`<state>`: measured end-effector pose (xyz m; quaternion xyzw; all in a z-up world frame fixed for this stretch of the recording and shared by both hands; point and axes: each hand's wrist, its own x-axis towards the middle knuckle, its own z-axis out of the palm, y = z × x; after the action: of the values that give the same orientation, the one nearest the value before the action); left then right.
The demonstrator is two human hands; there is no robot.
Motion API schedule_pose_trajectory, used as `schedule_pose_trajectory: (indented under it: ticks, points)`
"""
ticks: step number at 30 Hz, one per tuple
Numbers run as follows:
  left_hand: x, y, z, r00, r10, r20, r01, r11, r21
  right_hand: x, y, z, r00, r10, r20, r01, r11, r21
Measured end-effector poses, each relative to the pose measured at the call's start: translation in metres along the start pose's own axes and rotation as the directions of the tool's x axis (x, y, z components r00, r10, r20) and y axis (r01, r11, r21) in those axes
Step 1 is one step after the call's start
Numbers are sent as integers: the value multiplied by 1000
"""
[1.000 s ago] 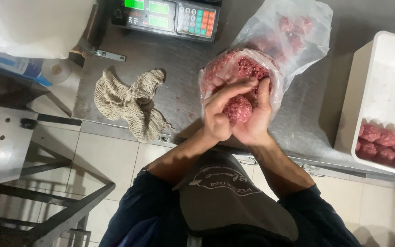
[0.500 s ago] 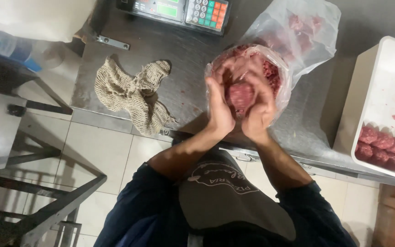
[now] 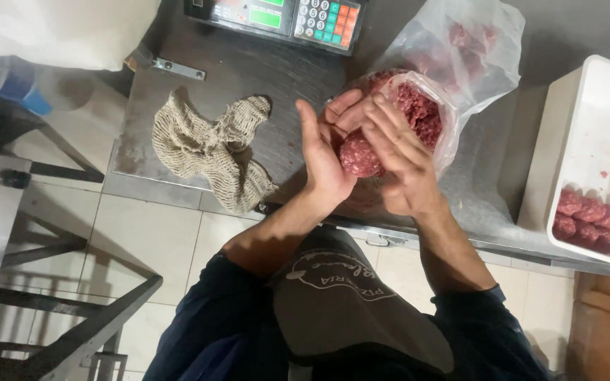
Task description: Forming meatballs from ground meat and placing them into a container.
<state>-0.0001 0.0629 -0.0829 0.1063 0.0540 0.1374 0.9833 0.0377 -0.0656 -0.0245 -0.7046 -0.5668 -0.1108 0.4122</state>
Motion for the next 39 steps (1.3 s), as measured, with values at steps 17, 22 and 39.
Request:
schedule_pose_trajectory:
  ticks: [17, 22, 39]
  points:
    - [-7, 15, 10, 943, -208, 261, 258, 950, -177, 21, -29, -10, 975, 109, 192, -117, 993, 26]
    - [-14, 9, 16, 925, -222, 308, 287, 940, -183, -31, -17, 36, 761, 280, -586, -171, 957, 235]
    - [-11, -30, 30, 965, 30, 261, -110, 949, 294, -36, -17, 10, 571, 311, -760, -133, 948, 288]
